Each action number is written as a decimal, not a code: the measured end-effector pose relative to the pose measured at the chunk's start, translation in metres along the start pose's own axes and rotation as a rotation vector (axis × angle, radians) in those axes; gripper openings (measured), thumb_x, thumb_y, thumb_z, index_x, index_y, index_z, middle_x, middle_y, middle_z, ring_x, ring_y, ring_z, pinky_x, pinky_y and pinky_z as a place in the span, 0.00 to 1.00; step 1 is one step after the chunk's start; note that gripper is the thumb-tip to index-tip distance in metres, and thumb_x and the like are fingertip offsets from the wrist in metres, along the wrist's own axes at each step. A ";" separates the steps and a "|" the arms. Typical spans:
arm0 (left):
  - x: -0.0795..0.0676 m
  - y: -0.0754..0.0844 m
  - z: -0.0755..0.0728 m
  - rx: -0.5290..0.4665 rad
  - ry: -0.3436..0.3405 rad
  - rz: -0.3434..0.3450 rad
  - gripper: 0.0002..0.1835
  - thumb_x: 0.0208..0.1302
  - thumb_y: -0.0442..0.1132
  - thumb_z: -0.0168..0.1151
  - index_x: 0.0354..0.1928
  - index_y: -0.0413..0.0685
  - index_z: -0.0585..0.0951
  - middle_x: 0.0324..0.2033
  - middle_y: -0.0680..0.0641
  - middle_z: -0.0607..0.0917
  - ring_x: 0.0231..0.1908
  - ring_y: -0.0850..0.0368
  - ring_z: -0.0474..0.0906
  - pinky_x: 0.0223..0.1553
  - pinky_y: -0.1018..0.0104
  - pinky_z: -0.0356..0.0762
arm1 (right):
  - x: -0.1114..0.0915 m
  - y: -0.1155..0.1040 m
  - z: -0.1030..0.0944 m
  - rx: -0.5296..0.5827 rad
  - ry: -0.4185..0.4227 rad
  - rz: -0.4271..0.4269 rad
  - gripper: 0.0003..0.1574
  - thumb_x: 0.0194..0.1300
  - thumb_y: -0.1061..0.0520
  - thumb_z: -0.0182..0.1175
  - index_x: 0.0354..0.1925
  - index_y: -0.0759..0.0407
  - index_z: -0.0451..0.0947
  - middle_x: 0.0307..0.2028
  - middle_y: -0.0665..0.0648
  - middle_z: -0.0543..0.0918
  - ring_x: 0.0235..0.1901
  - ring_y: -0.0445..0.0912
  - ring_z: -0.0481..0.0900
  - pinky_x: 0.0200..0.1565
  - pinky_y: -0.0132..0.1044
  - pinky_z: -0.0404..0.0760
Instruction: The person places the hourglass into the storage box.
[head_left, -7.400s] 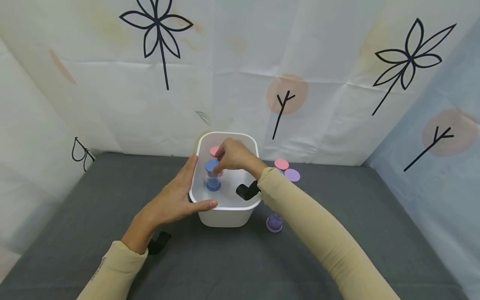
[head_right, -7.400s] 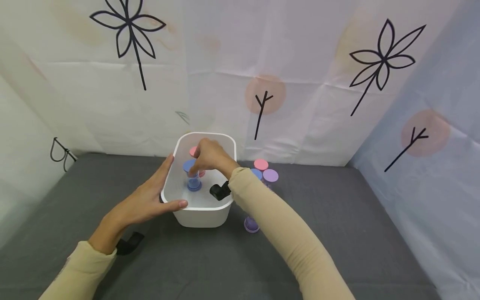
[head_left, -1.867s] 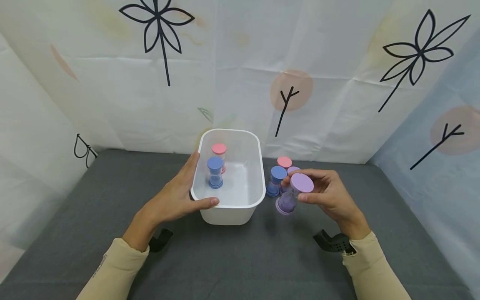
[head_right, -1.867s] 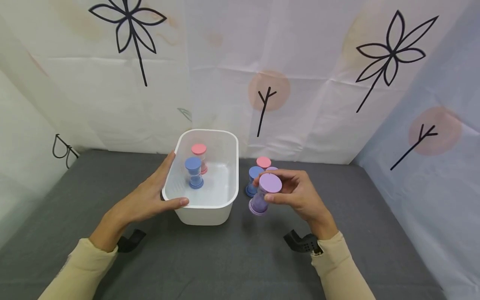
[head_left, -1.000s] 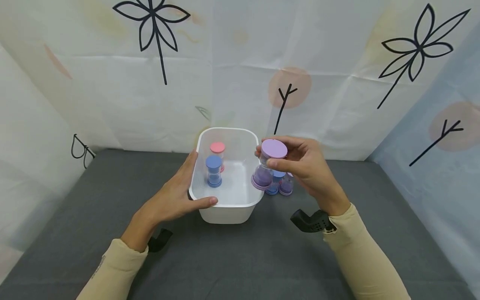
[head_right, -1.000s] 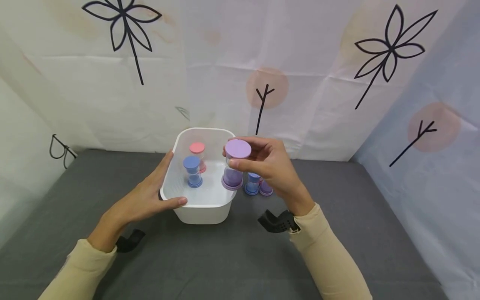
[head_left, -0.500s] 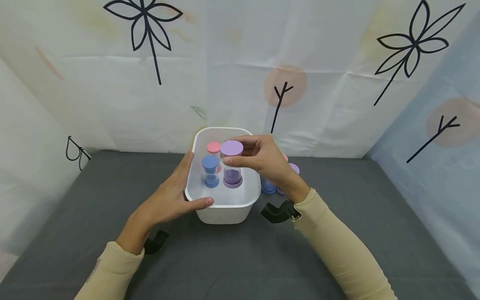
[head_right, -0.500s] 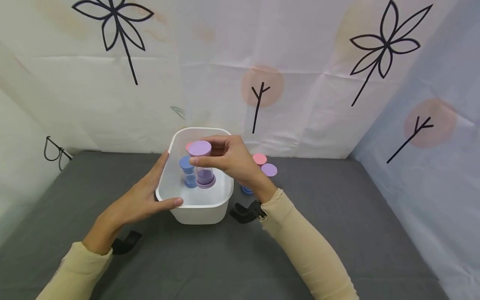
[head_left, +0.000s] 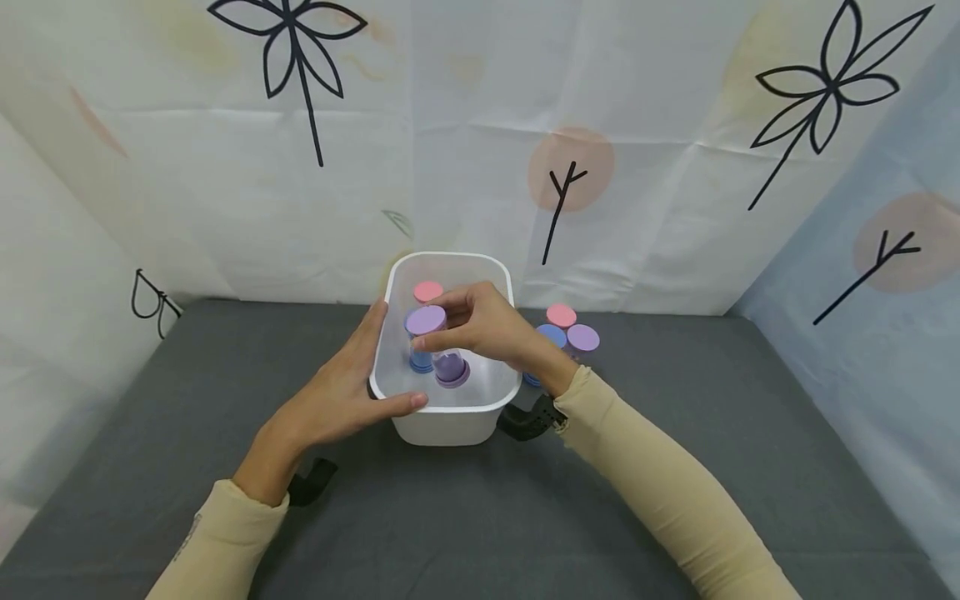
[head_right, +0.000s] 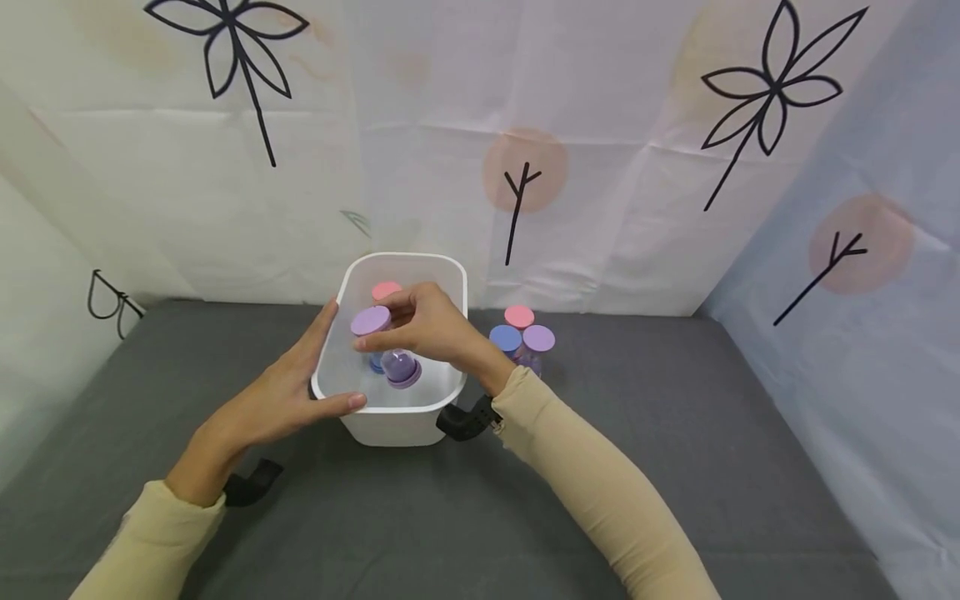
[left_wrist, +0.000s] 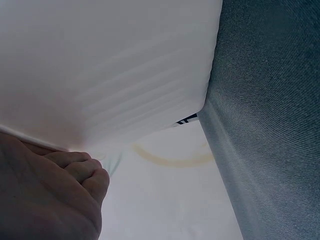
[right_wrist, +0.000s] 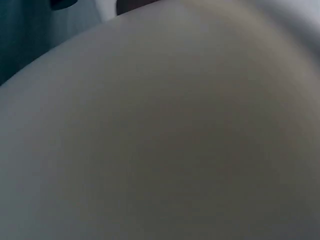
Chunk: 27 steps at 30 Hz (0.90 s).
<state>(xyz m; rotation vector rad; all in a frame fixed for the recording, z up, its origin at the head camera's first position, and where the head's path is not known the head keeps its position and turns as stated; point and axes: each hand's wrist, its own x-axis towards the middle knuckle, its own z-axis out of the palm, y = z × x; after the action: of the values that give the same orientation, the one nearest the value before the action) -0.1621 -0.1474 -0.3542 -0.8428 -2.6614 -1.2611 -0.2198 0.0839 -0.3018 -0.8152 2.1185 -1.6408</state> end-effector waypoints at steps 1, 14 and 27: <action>0.000 0.000 0.000 0.001 -0.002 0.002 0.67 0.57 0.55 0.76 0.80 0.68 0.31 0.80 0.54 0.42 0.71 0.46 0.60 0.61 0.42 0.68 | 0.001 0.002 0.000 -0.014 -0.004 0.009 0.23 0.57 0.60 0.77 0.51 0.63 0.86 0.37 0.56 0.90 0.41 0.49 0.89 0.48 0.41 0.83; 0.001 0.001 0.000 0.003 -0.008 -0.009 0.67 0.57 0.56 0.76 0.81 0.66 0.31 0.80 0.52 0.42 0.69 0.46 0.62 0.59 0.43 0.71 | 0.009 0.007 0.001 -0.244 -0.056 0.101 0.20 0.54 0.54 0.79 0.45 0.58 0.88 0.32 0.51 0.88 0.35 0.45 0.84 0.42 0.35 0.80; 0.000 0.001 0.000 0.002 -0.012 -0.027 0.67 0.57 0.56 0.76 0.81 0.64 0.31 0.80 0.53 0.40 0.70 0.47 0.61 0.60 0.43 0.70 | 0.019 0.010 0.011 -0.428 -0.066 0.147 0.22 0.51 0.56 0.81 0.44 0.61 0.88 0.32 0.50 0.88 0.34 0.41 0.83 0.39 0.32 0.80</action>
<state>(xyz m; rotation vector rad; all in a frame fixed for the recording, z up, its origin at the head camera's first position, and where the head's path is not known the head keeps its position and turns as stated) -0.1613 -0.1469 -0.3539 -0.8197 -2.6921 -1.2626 -0.2303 0.0656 -0.3131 -0.7941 2.4535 -1.0869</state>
